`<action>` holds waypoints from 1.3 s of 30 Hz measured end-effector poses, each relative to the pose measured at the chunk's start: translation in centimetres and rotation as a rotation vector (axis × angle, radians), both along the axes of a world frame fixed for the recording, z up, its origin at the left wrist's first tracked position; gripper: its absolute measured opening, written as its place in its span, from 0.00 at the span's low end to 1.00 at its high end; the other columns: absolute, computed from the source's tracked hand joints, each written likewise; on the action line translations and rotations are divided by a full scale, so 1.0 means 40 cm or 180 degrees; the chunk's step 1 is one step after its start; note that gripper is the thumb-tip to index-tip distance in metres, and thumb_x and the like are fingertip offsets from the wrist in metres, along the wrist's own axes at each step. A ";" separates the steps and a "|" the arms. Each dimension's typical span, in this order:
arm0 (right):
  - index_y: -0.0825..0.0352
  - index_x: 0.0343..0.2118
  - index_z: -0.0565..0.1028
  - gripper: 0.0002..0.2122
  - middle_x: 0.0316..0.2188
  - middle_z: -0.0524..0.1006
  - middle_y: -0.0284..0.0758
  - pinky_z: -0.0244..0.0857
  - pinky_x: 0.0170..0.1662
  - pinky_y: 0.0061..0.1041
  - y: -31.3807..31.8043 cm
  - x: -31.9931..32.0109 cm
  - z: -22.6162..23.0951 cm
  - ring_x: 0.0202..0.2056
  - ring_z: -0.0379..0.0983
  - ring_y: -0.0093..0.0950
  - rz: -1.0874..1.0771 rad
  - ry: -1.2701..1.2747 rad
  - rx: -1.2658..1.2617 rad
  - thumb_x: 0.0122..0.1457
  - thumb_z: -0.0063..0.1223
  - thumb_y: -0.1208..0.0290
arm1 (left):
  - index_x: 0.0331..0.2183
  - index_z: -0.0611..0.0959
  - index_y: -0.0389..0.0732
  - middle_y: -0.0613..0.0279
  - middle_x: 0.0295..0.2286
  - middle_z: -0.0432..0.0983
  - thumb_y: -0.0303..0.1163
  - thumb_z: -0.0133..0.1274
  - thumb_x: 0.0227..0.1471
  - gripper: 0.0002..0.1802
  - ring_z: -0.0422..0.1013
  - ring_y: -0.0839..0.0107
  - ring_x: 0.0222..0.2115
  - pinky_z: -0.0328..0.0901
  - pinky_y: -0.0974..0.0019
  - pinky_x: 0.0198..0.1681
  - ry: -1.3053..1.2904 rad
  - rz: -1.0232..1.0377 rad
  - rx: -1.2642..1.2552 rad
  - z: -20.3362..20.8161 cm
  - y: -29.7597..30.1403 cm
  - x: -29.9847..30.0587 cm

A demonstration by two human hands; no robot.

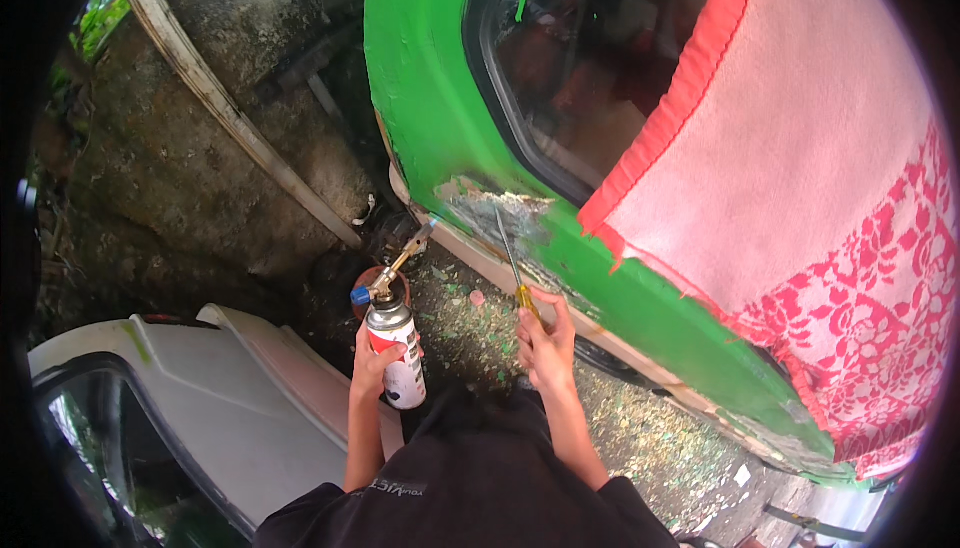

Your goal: The person uses a handheld blowtorch to heat a damaged area on the side panel of a green car. The person holds the torch in the right hand and directs the flame onto the panel while holding a spray can in the left hand. The person moves the flame across the same spot repeatedly.

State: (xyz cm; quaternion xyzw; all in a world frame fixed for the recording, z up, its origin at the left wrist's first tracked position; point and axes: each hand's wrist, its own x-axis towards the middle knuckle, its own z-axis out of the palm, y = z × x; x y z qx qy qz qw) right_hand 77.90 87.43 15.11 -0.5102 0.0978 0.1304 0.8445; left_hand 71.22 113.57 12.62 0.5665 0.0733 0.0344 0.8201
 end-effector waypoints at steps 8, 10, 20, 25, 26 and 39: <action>0.69 0.51 0.74 0.12 0.20 0.64 0.24 0.41 0.14 0.16 0.041 0.001 0.019 0.12 0.49 0.10 0.0102 0.0147 -0.0048 0.69 0.52 0.69 | 0.52 0.71 0.38 0.59 0.36 0.78 0.25 0.66 0.43 0.34 0.77 0.70 0.34 0.75 0.63 0.38 0.0003 -0.0041 -0.0068 0.022 -0.007 0.004; 0.69 0.51 0.74 0.12 0.20 0.64 0.24 0.41 0.14 0.16 0.020 -0.015 -0.001 0.12 0.49 0.10 0.0080 0.0140 -0.0165 0.69 0.52 0.69 | 0.52 0.71 0.38 0.59 0.36 0.78 0.25 0.66 0.43 0.34 0.77 0.70 0.34 0.75 0.63 0.38 -0.0003 -0.0020 -0.0096 0.005 -0.003 -0.002; 0.72 0.47 0.75 0.11 0.19 0.64 0.24 0.42 0.14 0.18 0.047 -0.020 0.021 0.12 0.50 0.10 -0.0046 0.0225 0.0074 0.69 0.53 0.69 | 0.57 0.68 0.36 0.58 0.38 0.78 0.24 0.66 0.43 0.39 0.78 0.68 0.37 0.77 0.61 0.39 0.0086 -0.0162 -0.0072 -0.002 -0.006 0.007; 0.72 0.49 0.74 0.12 0.19 0.65 0.24 0.41 0.14 0.18 0.034 -0.032 0.013 0.12 0.51 0.10 -0.0059 0.0323 0.0103 0.69 0.54 0.68 | 0.56 0.69 0.36 0.58 0.38 0.77 0.24 0.66 0.43 0.38 0.77 0.69 0.35 0.76 0.61 0.38 0.0048 -0.0355 -0.0272 0.015 -0.023 0.030; 0.72 0.49 0.74 0.12 0.19 0.65 0.24 0.42 0.14 0.18 0.024 -0.034 0.020 0.12 0.51 0.10 -0.0054 0.0301 0.0081 0.69 0.54 0.68 | 0.56 0.69 0.36 0.59 0.38 0.77 0.24 0.66 0.42 0.39 0.77 0.69 0.35 0.76 0.62 0.38 0.0023 -0.0374 -0.0238 0.013 -0.025 0.035; 0.71 0.49 0.76 0.12 0.19 0.65 0.23 0.42 0.13 0.18 0.108 0.028 0.014 0.12 0.49 0.10 -0.0037 0.0058 0.0045 0.68 0.55 0.68 | 0.57 0.68 0.36 0.57 0.38 0.78 0.23 0.66 0.42 0.41 0.78 0.67 0.37 0.77 0.59 0.39 0.0095 -0.0429 -0.0232 0.004 0.006 0.038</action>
